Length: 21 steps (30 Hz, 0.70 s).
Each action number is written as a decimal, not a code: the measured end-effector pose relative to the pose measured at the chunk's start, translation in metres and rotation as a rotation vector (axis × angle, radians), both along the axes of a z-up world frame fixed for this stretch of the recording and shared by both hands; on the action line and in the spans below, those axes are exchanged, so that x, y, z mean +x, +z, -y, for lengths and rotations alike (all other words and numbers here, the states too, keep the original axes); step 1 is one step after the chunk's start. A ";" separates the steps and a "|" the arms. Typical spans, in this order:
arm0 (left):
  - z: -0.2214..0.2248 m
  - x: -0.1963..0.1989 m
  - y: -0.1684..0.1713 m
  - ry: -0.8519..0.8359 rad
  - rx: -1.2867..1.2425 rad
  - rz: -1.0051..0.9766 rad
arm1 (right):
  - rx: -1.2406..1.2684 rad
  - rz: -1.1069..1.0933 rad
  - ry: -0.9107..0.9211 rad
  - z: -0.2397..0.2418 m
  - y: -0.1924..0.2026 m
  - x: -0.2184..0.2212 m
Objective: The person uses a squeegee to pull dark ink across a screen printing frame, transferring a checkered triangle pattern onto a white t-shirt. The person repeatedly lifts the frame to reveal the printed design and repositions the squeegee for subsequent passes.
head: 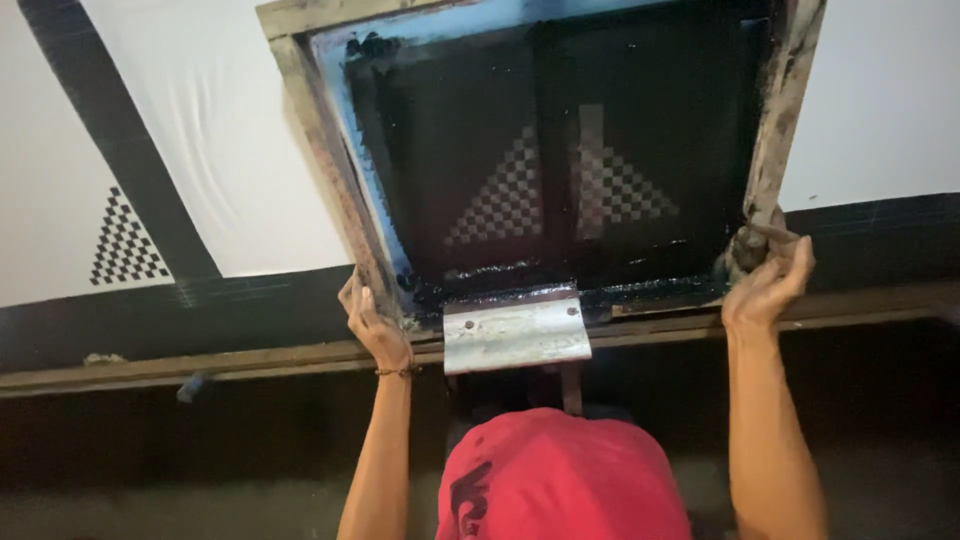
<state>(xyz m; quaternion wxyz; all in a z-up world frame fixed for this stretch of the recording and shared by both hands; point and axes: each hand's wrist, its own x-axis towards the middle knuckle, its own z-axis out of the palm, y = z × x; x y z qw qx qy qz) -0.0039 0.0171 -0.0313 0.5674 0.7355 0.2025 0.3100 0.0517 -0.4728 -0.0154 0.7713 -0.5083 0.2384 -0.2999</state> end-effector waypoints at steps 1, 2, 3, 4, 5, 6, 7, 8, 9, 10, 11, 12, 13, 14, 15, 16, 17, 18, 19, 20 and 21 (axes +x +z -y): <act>0.001 0.000 0.000 0.003 0.016 0.006 | 0.019 -0.013 0.027 -0.001 0.003 -0.001; 0.002 0.001 0.001 0.006 0.032 0.011 | 0.037 -0.025 0.055 -0.002 0.007 -0.002; 0.002 0.000 0.002 0.011 0.027 0.011 | 0.033 -0.025 0.059 -0.004 0.010 -0.003; 0.001 -0.001 0.002 -0.012 0.010 0.009 | -0.001 -0.049 0.042 -0.006 0.014 -0.005; 0.001 -0.001 0.000 -0.033 -0.002 0.023 | -0.031 -0.055 0.026 -0.007 0.013 -0.006; 0.003 -0.001 0.002 -0.027 -0.001 0.040 | -0.030 -0.038 0.032 -0.007 0.011 -0.005; 0.006 0.000 0.008 -0.022 -0.047 0.023 | -0.009 -0.100 0.052 -0.006 0.014 -0.006; 0.009 0.000 0.015 -0.016 -0.092 0.006 | 0.012 -0.162 0.071 -0.006 0.018 -0.006; 0.009 0.000 0.017 -0.015 -0.096 0.016 | 0.008 -0.151 0.072 -0.006 0.021 -0.007; 0.009 -0.001 0.018 -0.020 -0.084 -0.002 | 0.021 -0.108 0.112 -0.006 0.024 -0.009; 0.009 -0.001 0.021 -0.026 -0.069 -0.032 | 0.036 -0.075 0.151 -0.006 0.027 -0.009; 0.008 -0.001 0.021 -0.026 -0.069 -0.033 | 0.036 -0.076 0.151 -0.002 0.021 -0.008; 0.007 0.000 0.020 -0.018 -0.072 -0.027 | 0.012 -0.121 0.150 0.004 0.015 -0.008; 0.008 0.001 0.019 -0.010 -0.075 -0.020 | -0.012 -0.165 0.150 0.010 0.009 -0.008; 0.008 0.001 0.021 -0.018 -0.076 -0.020 | -0.013 -0.165 0.142 0.011 0.009 -0.007; 0.008 0.001 0.022 0.005 -0.059 -0.075 | -0.016 -0.130 0.151 0.013 0.008 -0.006; 0.008 0.003 0.024 0.028 -0.040 -0.128 | -0.020 -0.093 0.159 0.014 0.008 -0.005; 0.006 0.007 0.025 0.020 -0.041 -0.126 | -0.021 -0.091 0.152 0.010 0.014 -0.003; 0.006 0.009 0.026 0.015 -0.024 -0.071 | -0.080 -0.132 0.135 0.006 0.020 -0.003; 0.006 0.012 0.027 0.010 -0.007 -0.017 | -0.137 -0.174 0.119 0.003 0.026 -0.003; 0.006 0.016 0.032 0.001 -0.008 -0.014 | -0.138 -0.172 0.110 -0.004 0.038 -0.003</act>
